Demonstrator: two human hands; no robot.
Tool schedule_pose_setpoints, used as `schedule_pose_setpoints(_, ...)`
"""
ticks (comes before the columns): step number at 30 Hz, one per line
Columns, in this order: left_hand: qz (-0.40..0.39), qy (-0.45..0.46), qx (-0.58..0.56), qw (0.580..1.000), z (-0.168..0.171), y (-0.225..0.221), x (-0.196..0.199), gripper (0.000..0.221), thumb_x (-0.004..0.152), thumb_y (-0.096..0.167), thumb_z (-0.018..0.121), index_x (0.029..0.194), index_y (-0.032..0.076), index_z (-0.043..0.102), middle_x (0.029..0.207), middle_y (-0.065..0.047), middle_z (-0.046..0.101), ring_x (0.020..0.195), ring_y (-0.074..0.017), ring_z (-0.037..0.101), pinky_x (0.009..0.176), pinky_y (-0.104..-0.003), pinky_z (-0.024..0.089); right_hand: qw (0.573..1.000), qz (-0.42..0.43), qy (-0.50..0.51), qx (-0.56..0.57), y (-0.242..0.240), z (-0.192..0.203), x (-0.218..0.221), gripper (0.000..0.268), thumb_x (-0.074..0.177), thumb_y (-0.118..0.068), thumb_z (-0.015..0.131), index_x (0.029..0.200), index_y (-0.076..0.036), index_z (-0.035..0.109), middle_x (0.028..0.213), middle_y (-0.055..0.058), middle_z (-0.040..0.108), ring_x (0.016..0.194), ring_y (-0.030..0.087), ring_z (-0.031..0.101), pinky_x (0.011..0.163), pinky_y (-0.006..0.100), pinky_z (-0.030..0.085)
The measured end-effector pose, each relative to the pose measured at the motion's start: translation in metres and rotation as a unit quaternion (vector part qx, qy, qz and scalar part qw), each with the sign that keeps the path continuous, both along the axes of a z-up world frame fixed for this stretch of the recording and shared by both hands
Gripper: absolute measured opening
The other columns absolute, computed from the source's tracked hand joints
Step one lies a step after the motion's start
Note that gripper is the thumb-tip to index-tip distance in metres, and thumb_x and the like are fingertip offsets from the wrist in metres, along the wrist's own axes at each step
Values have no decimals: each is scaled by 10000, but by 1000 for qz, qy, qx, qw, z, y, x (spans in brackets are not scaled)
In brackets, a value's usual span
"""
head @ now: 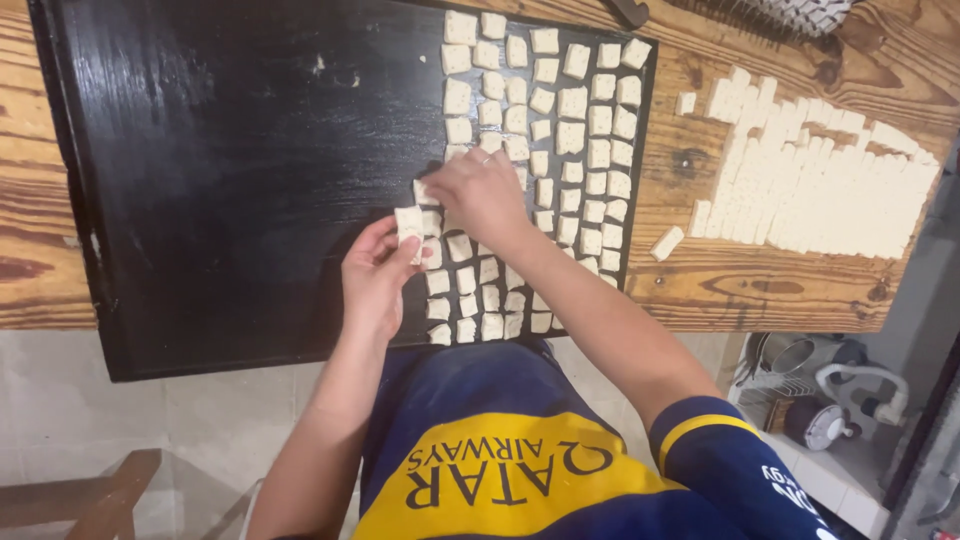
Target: Place small pieces of cut dough onto a baking tray and use a knife to cut dough strips into squares.
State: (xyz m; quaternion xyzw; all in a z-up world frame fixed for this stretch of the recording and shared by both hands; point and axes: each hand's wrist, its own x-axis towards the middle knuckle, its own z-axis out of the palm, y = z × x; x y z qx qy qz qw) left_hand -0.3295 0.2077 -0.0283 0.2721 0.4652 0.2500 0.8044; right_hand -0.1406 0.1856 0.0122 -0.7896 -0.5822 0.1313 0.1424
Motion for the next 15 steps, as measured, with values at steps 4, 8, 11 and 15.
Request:
schedule_pose_setpoints(4, -4, 14, 46, 999, -7, 4, 5, 393, 898, -62, 731, 1277, -6, 643, 1021, -164, 709, 822, -266, 762, 663, -290, 652, 998, 27, -44, 48, -8, -30, 4, 141, 914, -382, 756, 996, -268, 763, 849, -35, 699, 918, 201, 612, 768, 365, 455)
schedule_pose_setpoints(8, -11, 20, 50, 998, 2, 19, 22, 404, 881, -71, 749, 1266, 16, 662, 1048, -161, 708, 867, -241, 758, 742, -302, 656, 970, -91, 219, -54, 10, 32, -2, 328, 1071, -372, 561, 1330, -200, 665, 1071, 24, 763, 980, 221, 697, 803, 335, 567)
schedule_pose_setpoints(11, -25, 16, 36, 999, -14, 13, 21, 464, 858, -67, 780, 1287, 2, 618, 957, -148, 699, 804, -216, 751, 717, -290, 665, 953, -71, 292, -40, 8, 26, -1, 263, 931, -218, 762, 1159, -86, 764, 909, 128, 771, 840, 330, 708, 790, 443, 554)
schedule_pose_setpoints(15, -15, 41, 43, 998, -16, 15, 26, 394, 831, -54, 822, 1165, -5, 619, 892, -153, 706, 741, -232, 756, 640, -315, 676, 995, -73, 64, 2, 13, -13, 11, 203, 893, -364, 790, 1064, -254, 774, 867, -50, 754, 910, 242, 662, 848, 399, 503)
